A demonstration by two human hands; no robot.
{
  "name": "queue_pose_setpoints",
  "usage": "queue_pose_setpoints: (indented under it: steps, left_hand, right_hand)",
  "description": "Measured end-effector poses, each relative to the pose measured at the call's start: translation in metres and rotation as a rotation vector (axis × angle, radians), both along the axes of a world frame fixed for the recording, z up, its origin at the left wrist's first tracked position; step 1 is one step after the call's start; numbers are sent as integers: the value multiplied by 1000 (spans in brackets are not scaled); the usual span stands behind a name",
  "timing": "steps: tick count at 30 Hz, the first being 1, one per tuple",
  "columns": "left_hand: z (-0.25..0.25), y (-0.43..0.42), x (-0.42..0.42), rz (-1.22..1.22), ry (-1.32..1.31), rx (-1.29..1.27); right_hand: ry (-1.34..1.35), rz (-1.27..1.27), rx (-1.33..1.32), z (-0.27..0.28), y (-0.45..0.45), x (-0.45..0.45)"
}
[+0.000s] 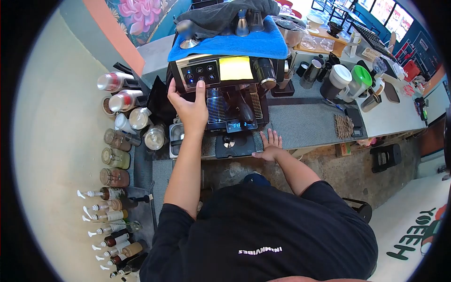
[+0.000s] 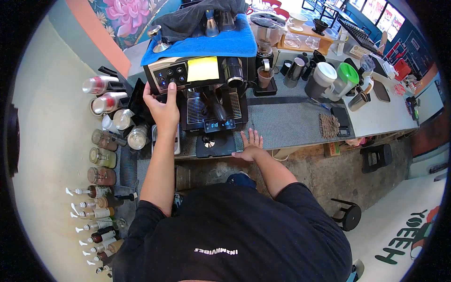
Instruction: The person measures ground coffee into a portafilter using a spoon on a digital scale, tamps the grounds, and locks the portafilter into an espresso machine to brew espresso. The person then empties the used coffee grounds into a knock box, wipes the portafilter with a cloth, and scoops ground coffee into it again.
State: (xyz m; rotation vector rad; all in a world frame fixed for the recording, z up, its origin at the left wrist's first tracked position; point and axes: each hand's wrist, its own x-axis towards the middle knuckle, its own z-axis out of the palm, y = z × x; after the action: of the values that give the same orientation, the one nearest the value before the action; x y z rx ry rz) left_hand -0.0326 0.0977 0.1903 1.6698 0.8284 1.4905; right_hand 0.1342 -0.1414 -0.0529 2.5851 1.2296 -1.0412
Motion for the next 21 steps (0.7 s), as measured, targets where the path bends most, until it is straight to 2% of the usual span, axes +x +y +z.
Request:
queue_pose_setpoints:
  steps: [21]
  left_hand:
    - [5, -8, 2, -4, -25, -3]
  right_hand:
    - [-1, -5, 1, 2, 0, -1]
